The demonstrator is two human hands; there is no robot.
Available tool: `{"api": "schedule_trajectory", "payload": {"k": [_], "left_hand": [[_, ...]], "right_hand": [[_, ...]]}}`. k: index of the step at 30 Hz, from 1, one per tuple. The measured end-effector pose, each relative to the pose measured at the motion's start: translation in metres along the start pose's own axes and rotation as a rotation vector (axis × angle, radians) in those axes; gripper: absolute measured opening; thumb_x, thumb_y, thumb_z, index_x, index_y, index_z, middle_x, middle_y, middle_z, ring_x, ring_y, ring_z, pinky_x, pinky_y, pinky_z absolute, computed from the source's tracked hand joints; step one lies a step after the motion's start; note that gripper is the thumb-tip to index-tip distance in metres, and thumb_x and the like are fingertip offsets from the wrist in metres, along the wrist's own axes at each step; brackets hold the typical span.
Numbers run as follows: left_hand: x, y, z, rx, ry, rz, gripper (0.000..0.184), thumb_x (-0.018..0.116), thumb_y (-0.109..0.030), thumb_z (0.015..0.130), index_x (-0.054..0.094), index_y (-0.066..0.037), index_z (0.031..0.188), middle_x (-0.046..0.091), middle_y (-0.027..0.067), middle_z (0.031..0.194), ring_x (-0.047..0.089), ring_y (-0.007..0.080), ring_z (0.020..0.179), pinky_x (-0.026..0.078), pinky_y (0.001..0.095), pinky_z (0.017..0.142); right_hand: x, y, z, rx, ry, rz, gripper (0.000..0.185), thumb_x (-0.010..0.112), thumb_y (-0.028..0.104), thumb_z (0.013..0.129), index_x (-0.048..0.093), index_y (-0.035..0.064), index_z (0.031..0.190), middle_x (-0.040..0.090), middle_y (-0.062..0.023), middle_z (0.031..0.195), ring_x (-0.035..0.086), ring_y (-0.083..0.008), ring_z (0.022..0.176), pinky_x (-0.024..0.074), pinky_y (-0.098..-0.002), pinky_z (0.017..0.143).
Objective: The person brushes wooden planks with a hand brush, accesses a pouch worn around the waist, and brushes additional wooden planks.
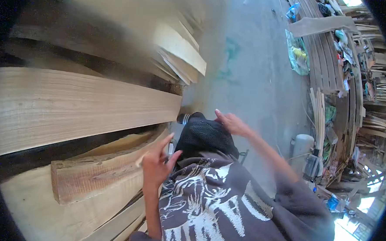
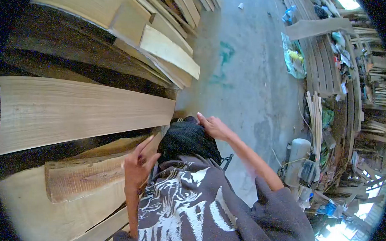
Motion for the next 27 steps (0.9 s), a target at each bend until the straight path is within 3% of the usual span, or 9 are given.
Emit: {"api": "schedule_trajectory", "payload": {"k": [3, 6, 9, 12, 20, 27], "left_hand": [[0.018, -0.043, 0.034, 0.150, 0.102, 0.048, 0.041, 0.084, -0.023, 0.083, 0.074, -0.020, 0.123, 0.065, 0.0123, 0.067, 0.061, 0.0291, 0.060, 0.048, 0.0421, 0.060], [0.040, -0.046, 0.048, 0.305, 0.107, 0.086, 0.036, 0.080, -0.019, 0.086, 0.075, -0.021, 0.121, 0.068, 0.0143, 0.073, 0.063, 0.0339, 0.065, 0.050, 0.0442, 0.065], [0.036, -0.042, 0.049, 0.271, 0.120, 0.088, 0.034, 0.080, -0.018, 0.085, 0.076, -0.020, 0.119, 0.069, 0.0138, 0.074, 0.064, 0.0333, 0.065, 0.050, 0.0437, 0.064], [0.036, -0.038, 0.049, 0.285, 0.066, 0.051, 0.037, 0.082, -0.012, 0.082, 0.078, -0.022, 0.118, 0.069, 0.0125, 0.072, 0.062, 0.0307, 0.062, 0.048, 0.0404, 0.061], [0.042, -0.031, 0.063, 0.220, 0.037, -0.027, 0.039, 0.084, -0.012, 0.082, 0.080, -0.024, 0.119, 0.052, 0.0075, 0.058, 0.047, 0.0205, 0.053, 0.042, 0.0355, 0.055], [0.049, -0.027, 0.072, 0.157, 0.045, -0.071, 0.038, 0.084, -0.014, 0.083, 0.079, -0.026, 0.119, 0.051, 0.0081, 0.057, 0.047, 0.0211, 0.052, 0.042, 0.0361, 0.055]], "right_hand": [[-0.002, -0.028, -0.008, 0.158, 0.126, 0.389, 0.056, 0.046, 0.054, 0.108, 0.069, 0.0038, 0.118, 0.073, -0.0150, 0.104, 0.073, -0.0253, 0.087, 0.0596, -0.0398, 0.076], [-0.024, -0.042, -0.045, 0.200, 0.226, 0.320, 0.037, 0.054, 0.039, 0.107, 0.063, 0.0060, 0.122, 0.070, -0.0078, 0.113, 0.071, -0.0178, 0.084, 0.0598, -0.0327, 0.075], [-0.031, -0.031, -0.089, 0.246, 0.443, 0.234, 0.030, 0.068, 0.026, 0.100, 0.063, 0.0019, 0.118, 0.070, -0.0088, 0.112, 0.070, -0.0203, 0.098, 0.0593, -0.0353, 0.087], [-0.022, -0.014, -0.108, 0.005, 0.609, 0.146, 0.033, 0.074, 0.025, 0.097, 0.064, 0.0014, 0.118, 0.072, -0.0073, 0.110, 0.070, -0.0181, 0.099, 0.0569, -0.0337, 0.090], [-0.035, -0.004, -0.099, 0.008, 0.485, 0.285, 0.033, 0.074, 0.029, 0.097, 0.071, 0.0013, 0.116, 0.075, -0.0047, 0.103, 0.069, -0.0129, 0.099, 0.0545, -0.0310, 0.090], [-0.060, 0.019, -0.084, -0.112, 0.252, 0.224, 0.029, 0.072, 0.030, 0.099, 0.074, 0.0021, 0.106, 0.075, -0.0039, 0.093, 0.069, -0.0126, 0.089, 0.0545, -0.0309, 0.084]]}}
Point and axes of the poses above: each hand's wrist, its own z-axis towards the middle knuckle, its own x-axis out of the palm, y = z × x, the point moved 8 cm from there along z, towards the middle knuckle
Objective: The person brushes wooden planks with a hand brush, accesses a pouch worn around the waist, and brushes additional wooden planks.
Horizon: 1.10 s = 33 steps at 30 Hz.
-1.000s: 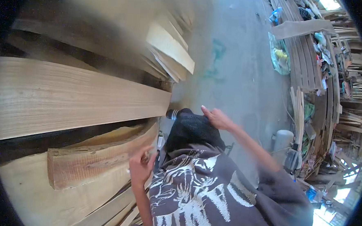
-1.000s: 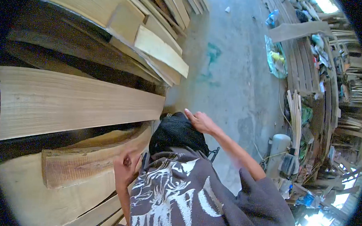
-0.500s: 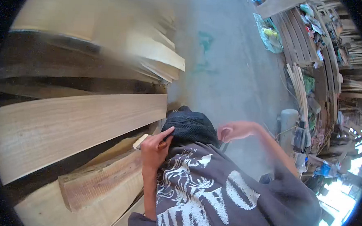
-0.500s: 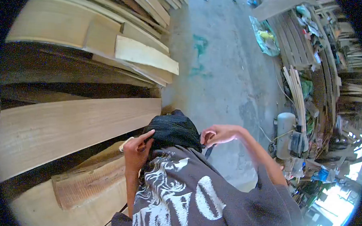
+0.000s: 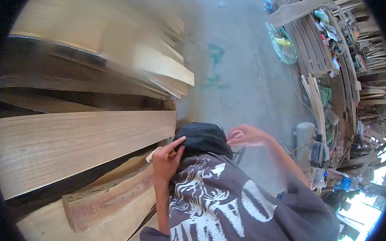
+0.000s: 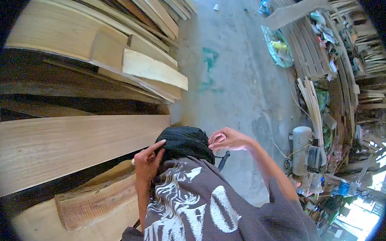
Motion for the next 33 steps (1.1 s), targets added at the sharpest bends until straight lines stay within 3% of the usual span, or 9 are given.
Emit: {"api": "schedule_trajectory", "payload": {"k": [6, 9, 12, 15, 18, 27, 29, 31, 33], "left_hand": [[-0.001, 0.004, 0.005, -0.009, -0.030, -0.019, 0.038, 0.084, -0.014, 0.083, 0.079, -0.025, 0.119, 0.047, 0.0073, 0.056, 0.046, 0.0206, 0.052, 0.040, 0.0366, 0.054], [-0.002, 0.009, 0.006, -0.014, -0.044, -0.038, 0.038, 0.084, -0.013, 0.083, 0.079, -0.024, 0.119, 0.044, 0.0070, 0.056, 0.044, 0.0205, 0.052, 0.039, 0.0363, 0.054], [-0.006, 0.010, 0.007, -0.011, -0.045, -0.032, 0.040, 0.084, -0.012, 0.082, 0.080, -0.024, 0.119, 0.042, 0.0069, 0.056, 0.042, 0.0200, 0.052, 0.039, 0.0360, 0.054], [-0.009, 0.009, 0.006, -0.005, -0.045, -0.050, 0.041, 0.084, -0.009, 0.081, 0.079, -0.023, 0.120, 0.043, 0.0071, 0.057, 0.042, 0.0196, 0.052, 0.039, 0.0359, 0.054], [-0.015, 0.005, 0.005, 0.079, -0.070, -0.027, 0.040, 0.083, -0.007, 0.083, 0.079, -0.020, 0.121, 0.035, 0.0043, 0.060, 0.034, 0.0132, 0.053, 0.033, 0.0297, 0.052], [-0.022, 0.026, 0.004, -0.072, 0.021, -0.030, 0.037, 0.082, -0.004, 0.084, 0.080, -0.016, 0.118, 0.046, 0.0010, 0.062, 0.035, 0.0086, 0.055, 0.033, 0.0276, 0.052], [-0.018, 0.034, 0.006, -0.091, 0.010, -0.064, 0.037, 0.083, -0.007, 0.084, 0.080, -0.019, 0.118, 0.049, 0.0035, 0.063, 0.037, 0.0111, 0.055, 0.035, 0.0290, 0.052], [-0.015, 0.035, 0.008, -0.044, -0.038, -0.090, 0.037, 0.085, -0.011, 0.083, 0.080, -0.023, 0.118, 0.051, 0.0079, 0.063, 0.040, 0.0151, 0.054, 0.037, 0.0314, 0.053], [-0.012, 0.035, 0.011, -0.116, 0.030, -0.079, 0.034, 0.084, -0.014, 0.084, 0.080, -0.022, 0.117, 0.052, 0.0097, 0.061, 0.042, 0.0162, 0.054, 0.039, 0.0323, 0.053]], "right_hand": [[-0.009, 0.013, 0.019, -0.010, 0.024, 0.008, 0.026, 0.074, 0.029, 0.097, 0.072, 0.0035, 0.094, 0.074, -0.0031, 0.088, 0.068, -0.0127, 0.085, 0.0544, -0.0323, 0.081], [-0.013, 0.013, 0.029, -0.045, 0.070, 0.003, 0.030, 0.072, 0.034, 0.098, 0.071, 0.0041, 0.101, 0.075, -0.0033, 0.093, 0.069, -0.0130, 0.085, 0.0544, -0.0334, 0.081], [-0.025, -0.001, 0.045, 0.134, -0.078, 0.112, 0.043, 0.070, 0.041, 0.099, 0.068, 0.0035, 0.121, 0.074, -0.0065, 0.110, 0.068, -0.0161, 0.100, 0.0537, -0.0349, 0.091], [-0.012, -0.002, 0.072, -0.010, -0.048, 0.055, 0.063, 0.069, 0.048, 0.099, 0.058, 0.0029, 0.141, 0.068, -0.0112, 0.130, 0.063, -0.0189, 0.118, 0.0492, -0.0361, 0.104], [0.005, -0.001, 0.078, 0.085, -0.008, 0.045, 0.071, 0.072, 0.045, 0.098, 0.052, 0.0009, 0.149, 0.062, -0.0148, 0.141, 0.056, -0.0201, 0.128, 0.0428, -0.0375, 0.113], [0.002, 0.011, 0.045, -0.126, 0.155, 0.282, 0.053, 0.081, 0.034, 0.091, 0.063, 0.0116, 0.135, 0.066, -0.0083, 0.129, 0.063, -0.0157, 0.112, 0.0567, -0.0328, 0.087], [0.001, -0.007, 0.041, -0.112, 0.289, -0.155, 0.046, 0.082, 0.035, 0.091, 0.067, 0.0114, 0.127, 0.068, -0.0016, 0.120, 0.066, -0.0129, 0.102, 0.0561, -0.0309, 0.083], [0.008, -0.001, 0.032, 0.017, 0.396, -0.107, 0.042, 0.082, 0.036, 0.091, 0.069, 0.0152, 0.125, 0.070, 0.0023, 0.112, 0.066, -0.0107, 0.093, 0.0543, -0.0289, 0.078], [0.009, -0.017, 0.038, 0.036, 0.428, -0.107, 0.036, 0.076, 0.034, 0.097, 0.069, 0.0113, 0.124, 0.074, -0.0027, 0.111, 0.067, -0.0125, 0.094, 0.0543, -0.0322, 0.087]]}}
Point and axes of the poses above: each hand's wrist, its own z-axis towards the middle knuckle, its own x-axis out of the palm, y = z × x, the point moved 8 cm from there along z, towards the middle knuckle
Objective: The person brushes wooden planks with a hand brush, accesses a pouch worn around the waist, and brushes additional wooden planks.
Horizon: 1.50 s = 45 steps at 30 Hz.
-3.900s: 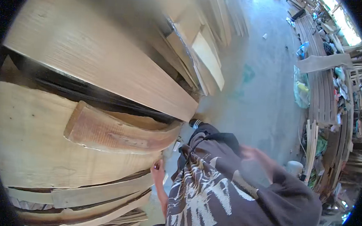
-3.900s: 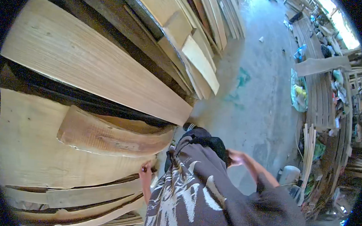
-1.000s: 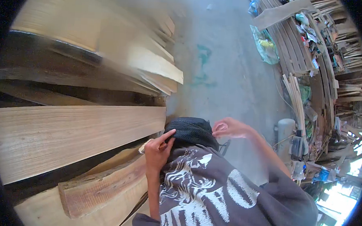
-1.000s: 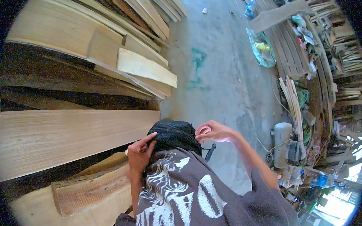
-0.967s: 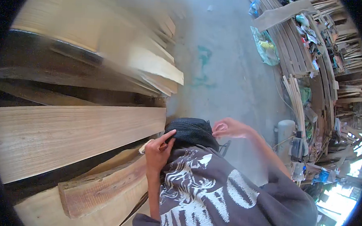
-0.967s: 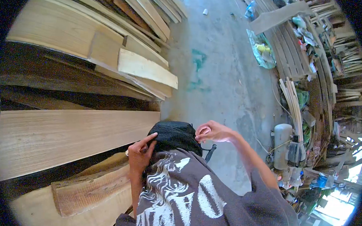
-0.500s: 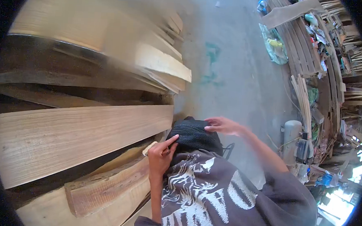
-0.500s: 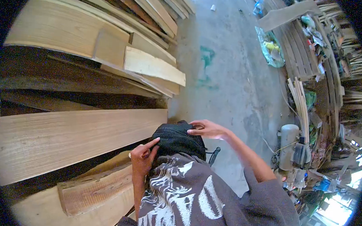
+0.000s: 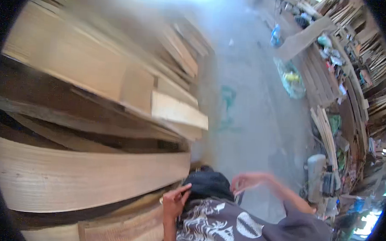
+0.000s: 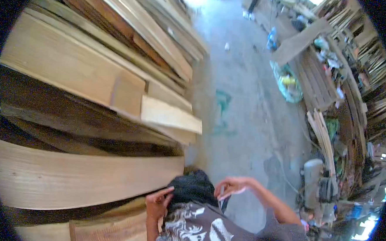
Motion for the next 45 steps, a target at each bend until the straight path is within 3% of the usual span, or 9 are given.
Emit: {"api": "schedule_trajectory", "payload": {"k": [6, 12, 17, 23, 27, 30, 33, 42, 45], "left_hand": [[0.003, -0.016, 0.010, 0.069, -0.052, -0.034, 0.033, 0.085, -0.015, 0.084, 0.081, -0.022, 0.116, 0.041, 0.0057, 0.055, 0.037, 0.0143, 0.049, 0.037, 0.0322, 0.050], [0.006, -0.027, 0.016, 0.005, -0.006, -0.052, 0.032, 0.085, -0.023, 0.084, 0.081, -0.023, 0.115, 0.041, 0.0034, 0.054, 0.038, 0.0118, 0.049, 0.037, 0.0309, 0.049], [0.004, -0.041, 0.038, -0.007, -0.012, 0.126, 0.025, 0.081, -0.037, 0.085, 0.082, -0.019, 0.101, 0.059, 0.0087, 0.059, 0.062, 0.0234, 0.057, 0.049, 0.0386, 0.057], [0.011, -0.013, 0.067, -0.121, -0.028, 0.279, 0.034, 0.078, -0.045, 0.085, 0.075, -0.011, 0.085, 0.071, 0.0142, 0.073, 0.072, 0.0360, 0.075, 0.056, 0.0467, 0.068], [0.017, -0.011, 0.071, -0.171, -0.013, 0.185, 0.036, 0.076, -0.043, 0.087, 0.071, -0.008, 0.086, 0.069, 0.0145, 0.071, 0.071, 0.0352, 0.073, 0.054, 0.0453, 0.066], [0.016, -0.006, 0.073, -0.162, -0.003, 0.080, 0.035, 0.075, -0.041, 0.089, 0.070, -0.006, 0.085, 0.066, 0.0140, 0.066, 0.067, 0.0319, 0.065, 0.050, 0.0435, 0.062], [0.016, 0.015, 0.075, -0.120, -0.015, 0.049, 0.035, 0.074, -0.039, 0.090, 0.069, -0.005, 0.082, 0.061, 0.0132, 0.062, 0.060, 0.0267, 0.058, 0.046, 0.0415, 0.059], [0.026, 0.042, 0.083, -0.101, 0.084, -0.052, 0.041, 0.070, -0.038, 0.095, 0.069, 0.000, 0.079, 0.061, 0.0142, 0.061, 0.055, 0.0203, 0.055, 0.044, 0.0384, 0.058], [0.033, 0.046, 0.091, -0.106, 0.020, -0.140, 0.046, 0.067, -0.042, 0.099, 0.072, 0.000, 0.081, 0.063, 0.0127, 0.063, 0.055, 0.0170, 0.056, 0.046, 0.0357, 0.059]], "right_hand": [[-0.026, 0.016, -0.005, -0.064, 0.002, -0.271, 0.039, 0.067, 0.040, 0.102, 0.068, 0.0055, 0.122, 0.074, -0.0018, 0.108, 0.066, -0.0144, 0.098, 0.0540, -0.0335, 0.087], [-0.063, 0.087, 0.029, -0.046, -0.178, -0.530, 0.036, 0.062, 0.039, 0.104, 0.068, 0.0047, 0.112, 0.075, -0.0117, 0.099, 0.068, -0.0248, 0.090, 0.0536, -0.0409, 0.080], [-0.054, 0.151, 0.082, -0.124, -0.434, -0.629, 0.030, 0.060, 0.033, 0.102, 0.069, 0.0046, 0.105, 0.071, -0.0221, 0.093, 0.069, -0.0393, 0.086, 0.0541, -0.0463, 0.075], [-0.038, 0.173, 0.105, -0.388, -0.533, -0.635, 0.025, 0.064, 0.028, 0.099, 0.070, 0.0046, 0.102, 0.071, -0.0213, 0.088, 0.069, -0.0409, 0.088, 0.0545, -0.0482, 0.078], [-0.044, 0.168, 0.073, -0.477, -0.435, -0.428, 0.042, 0.066, 0.043, 0.100, 0.066, 0.0082, 0.124, 0.069, -0.0197, 0.119, 0.068, -0.0348, 0.109, 0.0541, -0.0449, 0.091], [-0.055, 0.124, 0.058, -0.321, -0.480, -0.621, 0.061, 0.068, 0.047, 0.099, 0.053, 0.0118, 0.146, 0.057, -0.0210, 0.144, 0.059, -0.0372, 0.128, 0.0498, -0.0432, 0.105], [-0.055, 0.069, 0.046, -0.022, -0.351, -0.493, 0.076, 0.068, 0.048, 0.098, 0.038, 0.0135, 0.158, 0.048, -0.0209, 0.154, 0.049, -0.0357, 0.140, 0.0422, -0.0429, 0.116], [-0.037, 0.031, 0.044, -0.226, -0.238, -0.068, 0.090, 0.074, 0.037, 0.096, 0.022, 0.0164, 0.166, 0.047, -0.0141, 0.157, 0.049, -0.0281, 0.140, 0.0411, -0.0444, 0.116], [-0.036, 0.043, 0.040, -0.165, -0.271, -0.075, 0.093, 0.079, 0.041, 0.090, 0.029, 0.0119, 0.163, 0.042, -0.0136, 0.162, 0.041, -0.0240, 0.146, 0.0319, -0.0394, 0.123]]}}
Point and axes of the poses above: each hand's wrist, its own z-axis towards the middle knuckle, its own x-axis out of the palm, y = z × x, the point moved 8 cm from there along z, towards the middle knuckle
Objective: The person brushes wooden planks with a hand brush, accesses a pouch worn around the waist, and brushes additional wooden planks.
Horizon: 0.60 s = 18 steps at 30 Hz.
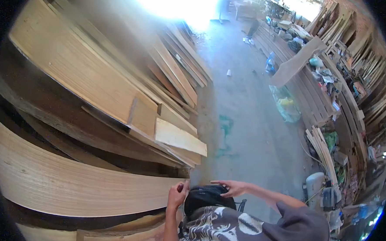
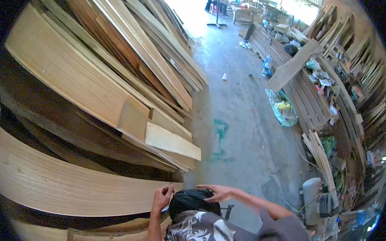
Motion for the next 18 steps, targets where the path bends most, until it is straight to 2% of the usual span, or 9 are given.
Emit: {"api": "schedule_trajectory", "payload": {"k": [1, 4, 5, 7, 9, 13, 18], "left_hand": [[0.004, 0.003, 0.008, -0.025, 0.025, 0.011, 0.047, 0.066, -0.045, 0.100, 0.075, -0.001, 0.085, 0.064, 0.0098, 0.065, 0.057, 0.0148, 0.061, 0.047, 0.0341, 0.062], [0.038, 0.049, 0.037, -0.007, 0.076, -0.196, 0.050, 0.066, -0.048, 0.100, 0.076, -0.001, 0.087, 0.063, 0.0059, 0.067, 0.058, 0.0140, 0.065, 0.047, 0.0343, 0.064], [0.055, 0.074, 0.041, -0.149, 0.136, -0.333, 0.052, 0.066, -0.050, 0.100, 0.077, 0.000, 0.087, 0.064, 0.0031, 0.070, 0.056, 0.0125, 0.069, 0.046, 0.0341, 0.065], [0.083, 0.149, 0.061, -0.191, 0.192, -0.291, 0.054, 0.066, -0.050, 0.100, 0.074, 0.001, 0.082, 0.061, 0.0010, 0.069, 0.052, 0.0110, 0.067, 0.045, 0.0336, 0.063], [0.088, 0.145, 0.051, -0.206, 0.303, -0.312, 0.057, 0.066, -0.051, 0.100, 0.066, 0.000, 0.073, 0.058, -0.0021, 0.069, 0.049, 0.0092, 0.066, 0.043, 0.0327, 0.061], [0.089, 0.145, 0.049, -0.267, 0.278, -0.374, 0.057, 0.068, -0.051, 0.099, 0.062, -0.002, 0.069, 0.055, -0.0033, 0.068, 0.048, 0.0085, 0.065, 0.042, 0.0322, 0.059], [0.086, 0.133, 0.043, -0.292, 0.254, -0.381, 0.054, 0.070, -0.048, 0.098, 0.061, -0.005, 0.068, 0.055, -0.0041, 0.066, 0.048, 0.0077, 0.064, 0.043, 0.0316, 0.059]], "right_hand": [[0.000, 0.001, 0.004, -0.050, -0.013, 0.020, 0.090, 0.081, 0.035, 0.088, 0.034, 0.0102, 0.161, 0.047, -0.0142, 0.158, 0.046, -0.0252, 0.142, 0.0352, -0.0397, 0.122], [-0.006, -0.001, 0.009, -0.034, -0.085, -0.080, 0.088, 0.082, 0.026, 0.088, 0.034, 0.0170, 0.162, 0.055, -0.0127, 0.150, 0.058, -0.0213, 0.127, 0.0484, -0.0398, 0.110], [-0.008, 0.004, 0.009, -0.061, -0.101, -0.085, 0.087, 0.082, 0.026, 0.088, 0.036, 0.0163, 0.161, 0.056, -0.0122, 0.149, 0.058, -0.0207, 0.126, 0.0490, -0.0394, 0.109], [-0.008, 0.015, 0.006, -0.116, -0.129, -0.091, 0.084, 0.082, 0.026, 0.087, 0.040, 0.0149, 0.159, 0.058, -0.0111, 0.146, 0.059, -0.0195, 0.124, 0.0502, -0.0387, 0.108], [-0.013, 0.026, 0.002, -0.104, -0.157, -0.079, 0.080, 0.082, 0.026, 0.087, 0.043, 0.0131, 0.156, 0.059, -0.0101, 0.144, 0.060, -0.0192, 0.123, 0.0504, -0.0384, 0.107], [-0.010, 0.011, 0.006, -0.106, -0.172, 0.001, 0.074, 0.081, 0.027, 0.089, 0.048, 0.0109, 0.153, 0.060, -0.0097, 0.142, 0.060, -0.0192, 0.122, 0.0509, -0.0379, 0.107], [-0.013, 0.008, 0.010, -0.077, -0.207, -0.045, 0.067, 0.078, 0.029, 0.091, 0.051, 0.0115, 0.150, 0.061, -0.0102, 0.141, 0.062, -0.0216, 0.123, 0.0508, -0.0396, 0.108]]}}
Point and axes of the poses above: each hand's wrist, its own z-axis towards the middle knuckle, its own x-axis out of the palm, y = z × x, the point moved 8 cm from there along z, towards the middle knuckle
